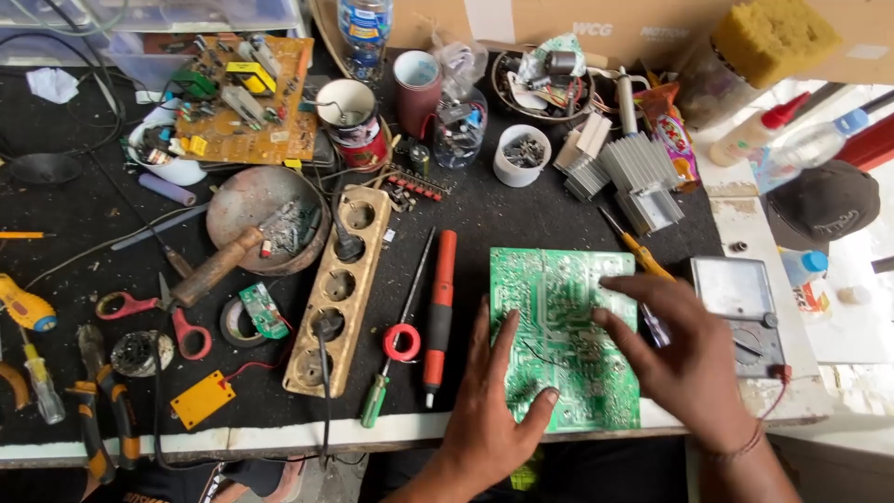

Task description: The person pours small electronic components from a plastic bottle onto a cluttered workbench. They then pick up individual components from the pile, inspect them by hand, and place them back down or into a separate group.

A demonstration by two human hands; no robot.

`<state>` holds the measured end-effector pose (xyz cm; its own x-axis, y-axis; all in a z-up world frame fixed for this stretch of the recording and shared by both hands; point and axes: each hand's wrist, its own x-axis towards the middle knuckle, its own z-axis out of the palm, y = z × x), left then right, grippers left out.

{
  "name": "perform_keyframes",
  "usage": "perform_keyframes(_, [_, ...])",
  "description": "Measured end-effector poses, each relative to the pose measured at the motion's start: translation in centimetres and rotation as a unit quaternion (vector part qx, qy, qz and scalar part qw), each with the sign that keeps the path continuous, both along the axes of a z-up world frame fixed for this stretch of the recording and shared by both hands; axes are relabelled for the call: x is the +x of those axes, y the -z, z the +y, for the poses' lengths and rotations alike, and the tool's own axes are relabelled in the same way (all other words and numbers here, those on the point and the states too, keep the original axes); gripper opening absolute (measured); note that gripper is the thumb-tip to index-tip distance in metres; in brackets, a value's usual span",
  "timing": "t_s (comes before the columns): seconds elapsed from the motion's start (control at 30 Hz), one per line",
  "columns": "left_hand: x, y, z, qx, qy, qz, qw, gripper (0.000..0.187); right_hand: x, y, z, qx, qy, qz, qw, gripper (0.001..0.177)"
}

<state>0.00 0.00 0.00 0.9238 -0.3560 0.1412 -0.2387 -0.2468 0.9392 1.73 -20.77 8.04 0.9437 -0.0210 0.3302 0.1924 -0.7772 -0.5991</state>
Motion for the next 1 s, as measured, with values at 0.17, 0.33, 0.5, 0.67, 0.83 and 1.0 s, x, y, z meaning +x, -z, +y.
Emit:
perform_keyframes(0.17, [0.1, -0.7, 0.2, -0.052, -0.049, -0.093, 0.993, 0.07, 11.6, -5.8, 3.3, -0.061, -0.076, -0.02, 0.995, 0.021])
perform_keyframes(0.33, [-0.3, -0.4, 0.2, -0.045, -0.046, -0.038, 0.997, 0.071, 25.5, -7.3, 7.7, -0.17, -0.146, -0.087, 0.971, 0.035])
perform_keyframes(0.5, [-0.5, 0.1, 0.0, -0.05, -0.074, -0.096, 0.991, 0.065, 35.9, -5.3, 12.7, -0.2, -0.097, 0.024, 0.975, 0.05])
perform_keyframes(0.67, [-0.4, 1.7, -0.3, -0.047, -0.054, -0.121, 0.99, 0.059, 38.7, -2.7, 14.4, -0.152, -0.096, 0.034, 0.983, 0.03])
perform_keyframes(0.83, [-0.5, 1.1, -0.2, -0.047, -0.047, -0.117, 0.991, 0.058, 40.3, -0.7, 13.1, -0.084, -0.126, -0.05, 0.987, 0.012])
perform_keyframes(1.0, [-0.6, 0.2, -0.4, -0.015, -0.116, -0.145, 0.983, 0.066, 39.4, -3.1, 10.0, -0.067, -0.148, -0.033, 0.986, 0.022])
